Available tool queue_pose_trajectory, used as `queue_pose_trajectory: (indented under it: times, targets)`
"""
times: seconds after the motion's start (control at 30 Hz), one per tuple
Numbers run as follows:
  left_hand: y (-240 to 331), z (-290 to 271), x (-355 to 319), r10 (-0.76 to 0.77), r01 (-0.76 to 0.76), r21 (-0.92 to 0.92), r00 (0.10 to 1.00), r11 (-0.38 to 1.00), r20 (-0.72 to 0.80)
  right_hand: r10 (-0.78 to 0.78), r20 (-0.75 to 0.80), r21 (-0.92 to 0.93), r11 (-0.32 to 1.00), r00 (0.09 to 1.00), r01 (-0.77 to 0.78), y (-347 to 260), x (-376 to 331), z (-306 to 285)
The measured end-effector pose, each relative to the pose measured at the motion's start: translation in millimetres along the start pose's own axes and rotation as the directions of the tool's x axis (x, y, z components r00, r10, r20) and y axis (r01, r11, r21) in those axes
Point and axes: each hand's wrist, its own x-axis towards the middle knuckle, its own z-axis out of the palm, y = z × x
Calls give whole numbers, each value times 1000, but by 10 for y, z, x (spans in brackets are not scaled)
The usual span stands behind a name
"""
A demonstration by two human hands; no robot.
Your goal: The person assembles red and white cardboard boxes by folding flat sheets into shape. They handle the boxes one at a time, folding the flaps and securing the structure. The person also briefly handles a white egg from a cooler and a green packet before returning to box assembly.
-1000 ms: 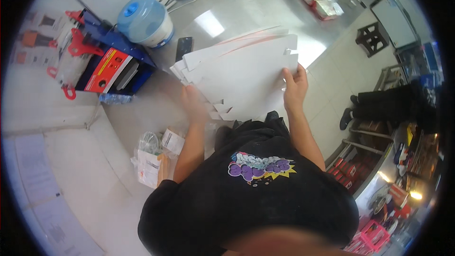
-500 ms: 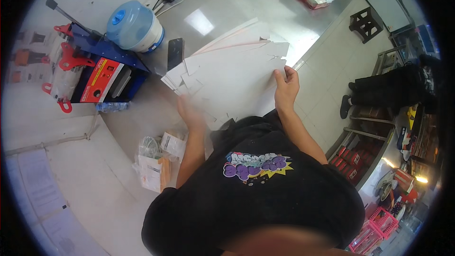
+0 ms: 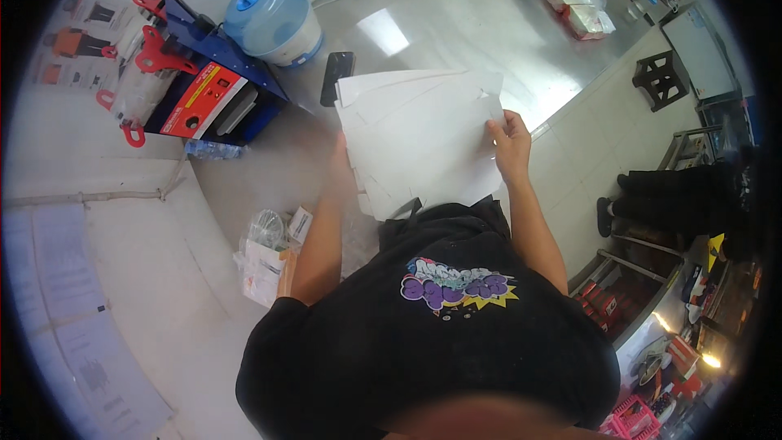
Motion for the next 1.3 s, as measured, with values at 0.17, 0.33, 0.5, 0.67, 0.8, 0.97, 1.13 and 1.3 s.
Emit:
queue_pose_trajectory:
  times: [0.17, 0.33, 0.5, 0.67, 0.8, 0.97, 1.13, 1.3]
  targets:
    - [490, 51, 358, -88, 89, -5, 993, 996, 74, -21, 49, -17, 1000, 999, 22, -70, 101, 73]
    - [718, 183, 523, -157, 143, 166, 985, 976, 76, -78, -35, -100, 992, 996, 75, 150, 79, 123]
    - [372, -173, 1066, -230, 157, 437, 966, 886, 119, 43, 20, -19, 999, 999, -43, 273, 89, 92]
    - [543, -52, 1293, -337, 324, 97, 924, 941, 182, 166, 288, 159, 963, 943, -218, -29, 192, -25]
    - [591, -97, 1433, -432, 395, 203, 881, 896, 192, 219, 247, -58, 976, 944, -212, -138, 177, -50]
    - [439, -122, 1442, -421, 373, 257, 892, 891, 163, 228, 256, 166, 947, 939, -276, -116, -23, -170]
    - [396, -127, 1501, -429, 401, 166, 881, 901, 201, -1, 112, 47, 999, 994, -5, -95, -161, -92]
    - [319, -113, 1576, -380, 363, 145, 919, 920, 108, -312, -4, -280, 913, 950, 298, -11, -222, 3]
